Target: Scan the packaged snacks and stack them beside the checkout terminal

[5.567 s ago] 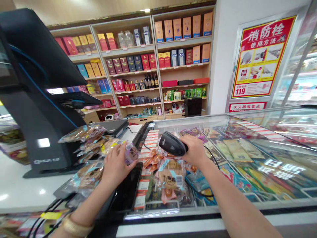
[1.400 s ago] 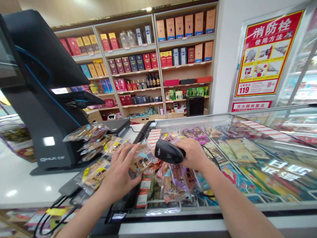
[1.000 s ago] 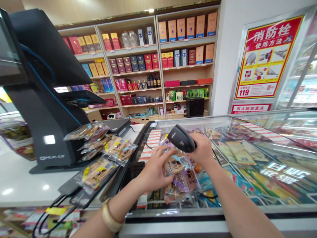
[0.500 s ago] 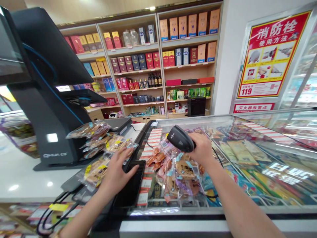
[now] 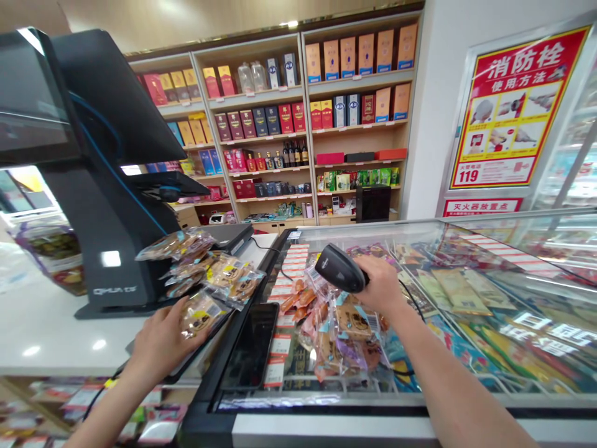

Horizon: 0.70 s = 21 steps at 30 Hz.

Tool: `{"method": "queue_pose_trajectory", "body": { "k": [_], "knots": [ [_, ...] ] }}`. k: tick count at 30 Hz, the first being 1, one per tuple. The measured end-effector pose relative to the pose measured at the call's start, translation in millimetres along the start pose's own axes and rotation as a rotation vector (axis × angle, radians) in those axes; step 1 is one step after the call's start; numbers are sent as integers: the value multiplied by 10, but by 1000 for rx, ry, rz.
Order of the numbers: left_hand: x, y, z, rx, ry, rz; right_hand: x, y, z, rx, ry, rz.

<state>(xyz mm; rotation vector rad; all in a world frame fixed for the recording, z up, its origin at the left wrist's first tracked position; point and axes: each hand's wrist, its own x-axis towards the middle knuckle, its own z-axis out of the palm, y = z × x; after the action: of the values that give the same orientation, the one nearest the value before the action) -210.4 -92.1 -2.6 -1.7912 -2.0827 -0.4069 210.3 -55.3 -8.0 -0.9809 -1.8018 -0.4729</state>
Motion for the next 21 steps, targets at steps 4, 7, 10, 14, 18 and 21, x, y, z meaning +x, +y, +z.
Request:
{"method": "queue_pose_trajectory", "body": {
  "k": [4,7,10,14,18,21],
  "knots": [
    [-30,88,-101,-79,276,172,23,-59,-29,32,-68,-19],
    [-21,294,-252,-114,341,313,50,-140,-56,82,-126,-66],
    [15,576,-390,-131,331,419,69,-217,-70,131,-194,-114],
    [63,916,-480,-166,315,554,69,-277,-56,151,-248,-157],
    [81,1123,-490,-171,315,616,65,-306,-50,136,-291,-154],
    [82,1188,-480,-180,327,636,80,-323,-67,106,-322,-149]
  ]
}}
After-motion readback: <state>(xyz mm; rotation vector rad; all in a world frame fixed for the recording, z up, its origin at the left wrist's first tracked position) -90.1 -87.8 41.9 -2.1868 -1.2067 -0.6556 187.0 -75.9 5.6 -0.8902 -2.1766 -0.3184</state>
